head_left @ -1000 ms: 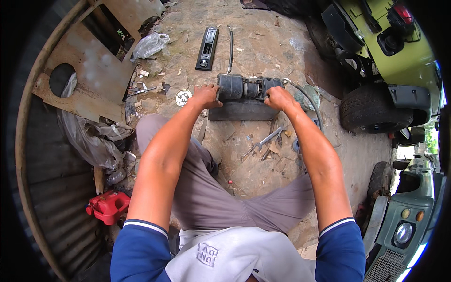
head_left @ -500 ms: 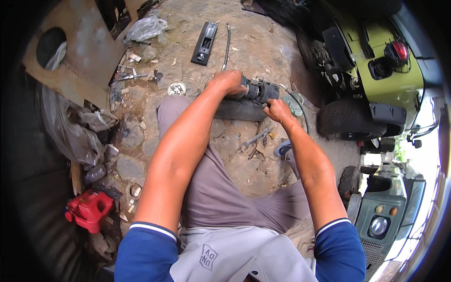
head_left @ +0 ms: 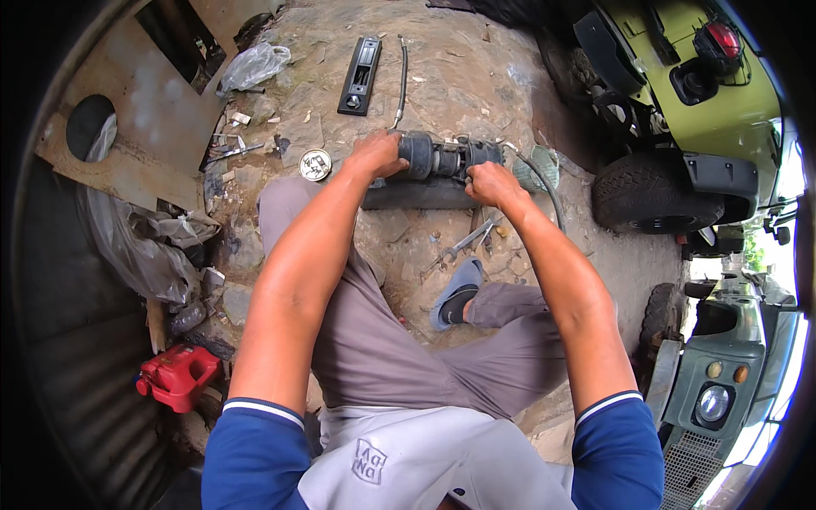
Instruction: The person disassembles and inspects an automotive blower motor housing and heater core assembly by hand, removing the motor and internal components while using a screwdriver to pry and loosen parts.
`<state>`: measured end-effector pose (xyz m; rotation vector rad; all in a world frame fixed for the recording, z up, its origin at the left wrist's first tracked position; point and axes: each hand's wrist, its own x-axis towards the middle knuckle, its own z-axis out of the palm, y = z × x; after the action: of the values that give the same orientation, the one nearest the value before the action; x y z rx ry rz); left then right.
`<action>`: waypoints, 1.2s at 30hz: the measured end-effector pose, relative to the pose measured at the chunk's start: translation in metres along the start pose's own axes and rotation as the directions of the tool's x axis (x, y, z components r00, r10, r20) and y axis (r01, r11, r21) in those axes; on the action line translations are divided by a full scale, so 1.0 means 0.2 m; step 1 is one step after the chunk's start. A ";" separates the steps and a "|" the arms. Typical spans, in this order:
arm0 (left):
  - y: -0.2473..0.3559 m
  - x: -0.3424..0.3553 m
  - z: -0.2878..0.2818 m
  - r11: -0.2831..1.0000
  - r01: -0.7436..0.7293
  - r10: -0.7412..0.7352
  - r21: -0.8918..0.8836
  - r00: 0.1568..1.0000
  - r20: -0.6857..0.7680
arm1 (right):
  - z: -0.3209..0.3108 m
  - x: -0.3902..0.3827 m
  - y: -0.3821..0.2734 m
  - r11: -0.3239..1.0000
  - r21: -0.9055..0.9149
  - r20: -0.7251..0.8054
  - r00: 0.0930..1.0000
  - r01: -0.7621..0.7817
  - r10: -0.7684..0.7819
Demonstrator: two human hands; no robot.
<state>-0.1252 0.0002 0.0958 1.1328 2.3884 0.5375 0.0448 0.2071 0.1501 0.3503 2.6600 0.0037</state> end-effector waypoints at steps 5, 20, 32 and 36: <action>0.13 0.07 0.12 0.994 0.014 -0.018 0.105 0.999 0.035 | 0.01 -0.06 0.04 0.999 0.051 0.008 1.000 0.008 -0.008; 0.08 0.34 0.35 0.957 -0.024 0.011 0.290 0.999 0.046 | 0.30 -0.23 0.44 0.853 0.516 -0.131 0.978 -0.073 0.163; 0.04 0.49 0.27 0.968 -0.014 -0.015 0.252 0.993 0.113 | 0.10 -0.20 0.51 0.800 0.600 -0.065 0.995 -0.022 0.077; 0.03 0.50 0.28 0.966 -0.006 -0.026 0.258 0.992 0.121 | 0.10 -0.14 0.53 0.771 0.636 -0.103 0.994 0.036 0.039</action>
<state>-0.1487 0.0915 0.0310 1.2226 2.4029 0.1484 0.1033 0.3018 0.1497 0.5769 2.6923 -0.9308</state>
